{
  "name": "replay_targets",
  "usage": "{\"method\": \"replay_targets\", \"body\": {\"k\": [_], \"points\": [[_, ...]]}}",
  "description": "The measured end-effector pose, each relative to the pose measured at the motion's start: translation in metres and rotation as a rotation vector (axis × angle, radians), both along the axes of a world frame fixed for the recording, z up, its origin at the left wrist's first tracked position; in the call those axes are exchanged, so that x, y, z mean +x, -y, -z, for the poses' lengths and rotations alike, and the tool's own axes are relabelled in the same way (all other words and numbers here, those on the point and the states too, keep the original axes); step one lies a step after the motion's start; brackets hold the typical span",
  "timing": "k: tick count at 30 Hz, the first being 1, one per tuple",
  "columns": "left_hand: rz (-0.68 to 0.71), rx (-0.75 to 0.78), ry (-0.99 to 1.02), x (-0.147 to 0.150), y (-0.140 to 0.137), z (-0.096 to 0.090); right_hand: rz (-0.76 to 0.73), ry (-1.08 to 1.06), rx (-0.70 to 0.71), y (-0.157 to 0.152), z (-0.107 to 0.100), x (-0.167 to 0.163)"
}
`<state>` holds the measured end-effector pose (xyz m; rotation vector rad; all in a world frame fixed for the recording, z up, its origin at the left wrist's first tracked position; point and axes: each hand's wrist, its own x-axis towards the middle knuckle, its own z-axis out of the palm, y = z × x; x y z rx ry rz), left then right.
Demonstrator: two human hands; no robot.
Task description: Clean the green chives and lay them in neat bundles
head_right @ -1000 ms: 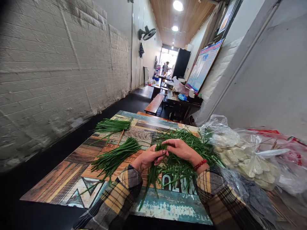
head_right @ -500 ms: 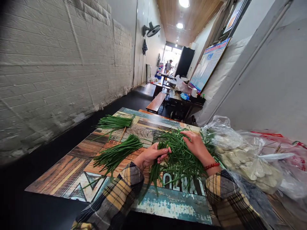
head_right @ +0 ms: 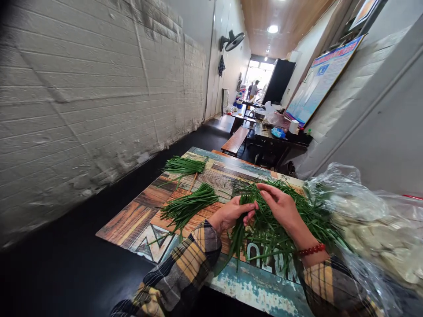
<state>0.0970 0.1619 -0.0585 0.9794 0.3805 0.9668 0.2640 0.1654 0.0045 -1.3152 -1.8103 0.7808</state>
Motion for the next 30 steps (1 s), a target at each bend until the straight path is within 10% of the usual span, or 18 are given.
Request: {"method": "replay_targets", "body": {"k": [7,13,23,30], "points": [[-0.317,-0.147,0.184,0.012,-0.004,0.002,-0.071,-0.436,-0.274,0.030,0.073,-0.045],[-0.562,0.049,-0.253,0.008,-0.003,0.000,-0.116,-0.349,-0.348,0.034,0.098,-0.052],[-0.019,-0.040,-0.325,0.002,0.002,0.007,-0.086,-0.630,-0.367,0.033,0.104,-0.049],[-0.021,0.035,-0.386,0.004,0.008,0.001,-0.115,-0.764,-0.480,0.032,0.098,-0.051]]}}
